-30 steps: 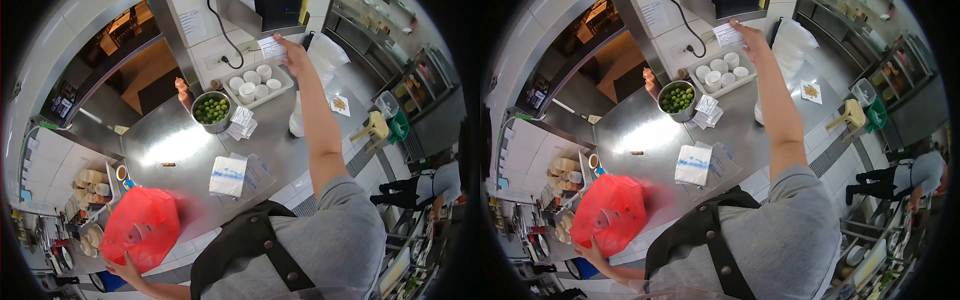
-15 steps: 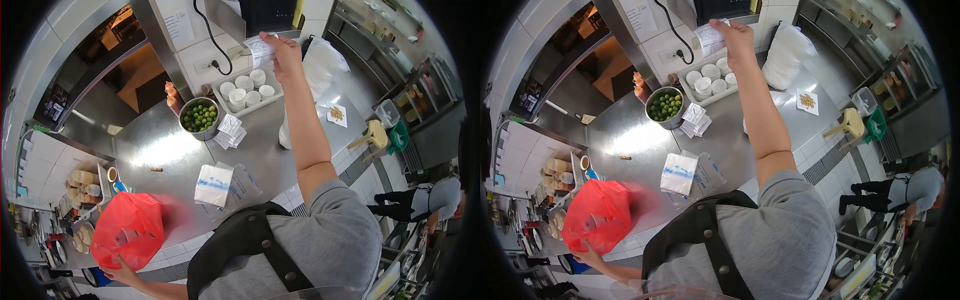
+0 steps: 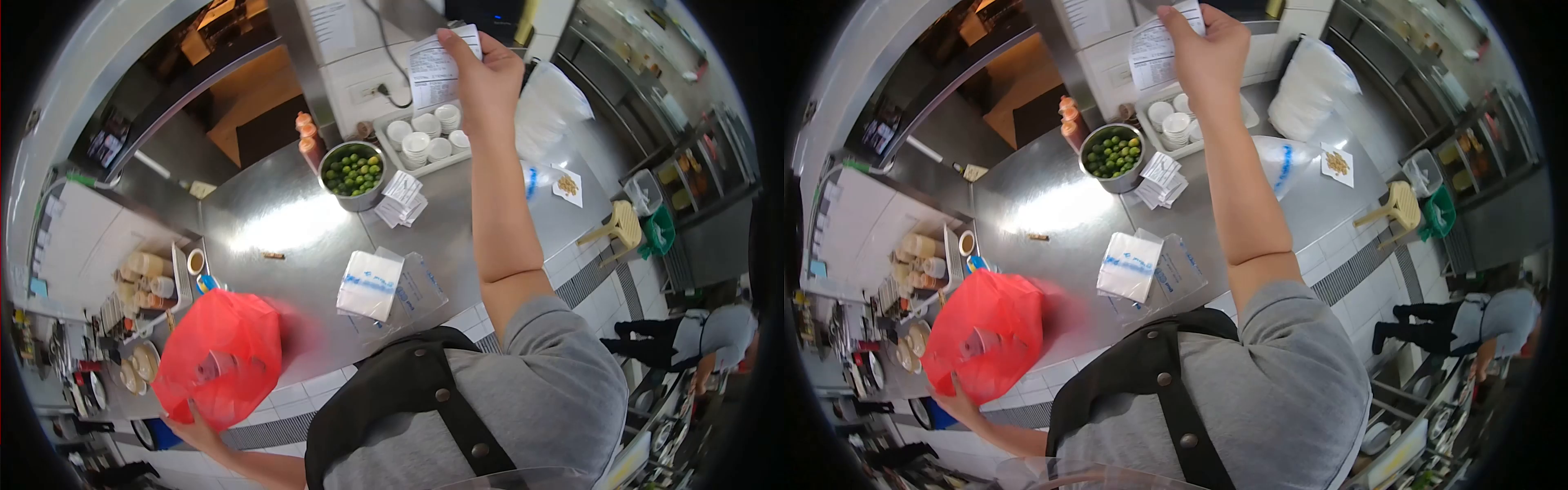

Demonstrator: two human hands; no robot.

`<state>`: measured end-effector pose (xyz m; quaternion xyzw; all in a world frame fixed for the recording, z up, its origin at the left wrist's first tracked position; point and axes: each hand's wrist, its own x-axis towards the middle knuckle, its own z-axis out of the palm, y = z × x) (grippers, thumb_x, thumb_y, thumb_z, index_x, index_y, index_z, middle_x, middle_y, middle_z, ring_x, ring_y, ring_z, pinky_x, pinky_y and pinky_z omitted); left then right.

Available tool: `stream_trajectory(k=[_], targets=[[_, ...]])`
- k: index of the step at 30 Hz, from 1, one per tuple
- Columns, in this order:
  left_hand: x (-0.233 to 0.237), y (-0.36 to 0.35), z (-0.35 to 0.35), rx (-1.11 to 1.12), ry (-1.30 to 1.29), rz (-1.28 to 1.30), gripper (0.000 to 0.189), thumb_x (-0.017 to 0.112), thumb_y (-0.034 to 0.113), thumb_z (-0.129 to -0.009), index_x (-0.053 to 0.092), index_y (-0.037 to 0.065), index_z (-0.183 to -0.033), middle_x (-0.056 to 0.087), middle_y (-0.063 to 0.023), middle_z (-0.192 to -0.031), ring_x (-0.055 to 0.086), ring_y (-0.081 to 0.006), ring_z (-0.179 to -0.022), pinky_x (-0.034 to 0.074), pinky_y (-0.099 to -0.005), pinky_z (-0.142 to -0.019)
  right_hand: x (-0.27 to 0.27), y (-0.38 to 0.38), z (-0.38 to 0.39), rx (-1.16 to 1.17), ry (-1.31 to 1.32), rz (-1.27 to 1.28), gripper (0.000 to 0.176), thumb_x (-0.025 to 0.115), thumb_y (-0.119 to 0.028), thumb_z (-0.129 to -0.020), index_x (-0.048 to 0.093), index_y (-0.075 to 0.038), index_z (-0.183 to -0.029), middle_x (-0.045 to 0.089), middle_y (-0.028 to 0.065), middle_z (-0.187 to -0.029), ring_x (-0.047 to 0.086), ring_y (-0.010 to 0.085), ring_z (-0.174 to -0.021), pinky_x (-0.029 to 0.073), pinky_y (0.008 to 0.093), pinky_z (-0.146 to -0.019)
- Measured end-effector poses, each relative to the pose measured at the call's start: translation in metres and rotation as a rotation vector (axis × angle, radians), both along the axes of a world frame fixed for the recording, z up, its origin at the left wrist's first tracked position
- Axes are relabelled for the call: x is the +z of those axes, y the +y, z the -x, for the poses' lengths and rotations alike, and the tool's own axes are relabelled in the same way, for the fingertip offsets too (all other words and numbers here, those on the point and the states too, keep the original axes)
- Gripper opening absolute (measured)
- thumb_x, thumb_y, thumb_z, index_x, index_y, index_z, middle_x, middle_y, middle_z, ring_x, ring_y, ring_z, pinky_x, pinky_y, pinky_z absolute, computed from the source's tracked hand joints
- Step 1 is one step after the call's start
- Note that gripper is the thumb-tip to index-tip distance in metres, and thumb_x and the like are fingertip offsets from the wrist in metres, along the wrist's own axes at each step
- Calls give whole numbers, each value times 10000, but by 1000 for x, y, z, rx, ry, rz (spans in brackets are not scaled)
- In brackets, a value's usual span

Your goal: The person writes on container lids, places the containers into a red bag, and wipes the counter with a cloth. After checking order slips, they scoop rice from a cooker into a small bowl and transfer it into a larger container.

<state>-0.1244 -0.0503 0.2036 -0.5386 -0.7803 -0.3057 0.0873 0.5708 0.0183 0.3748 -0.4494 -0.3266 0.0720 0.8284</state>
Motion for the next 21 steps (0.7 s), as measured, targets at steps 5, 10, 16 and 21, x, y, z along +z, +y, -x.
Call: stream_trajectory(k=[5,10,16,21], targets=[[11,2,-55,-97,135,-123,934,818,244,-732,337,-12,-1490,422,-238,-1475,389,-408,-1351,306,-475,-1151,-9,24,74,158,-18,-56,148,790,-77,-839,726,31,-918,714,48,-823,628,85,-702,474,219,-656],[17,2,-56,23,28,-188,791,783,155,-717,443,5,-1415,505,-226,-1377,452,-392,-1285,357,-480,-1099,-9,39,240,478,-32,-138,219,675,-194,-956,673,9,-1040,696,26,-838,620,73,-736,481,221,-622],[45,-5,-49,-123,-332,-276,725,722,-11,-725,465,-2,-1403,568,-197,-1283,570,-328,-1169,467,-399,-997,-97,27,446,1330,-874,70,137,525,-19,-930,600,27,-1035,652,190,-1087,648,300,-1008,498,407,-856],[46,-10,-19,-235,-421,-447,746,668,-48,-745,414,-10,-1446,529,-186,-1348,570,-292,-1190,475,-385,-1000,-161,61,542,1461,-1573,866,221,505,-67,-949,597,30,-1125,644,249,-1043,630,403,-1021,494,457,-929]])
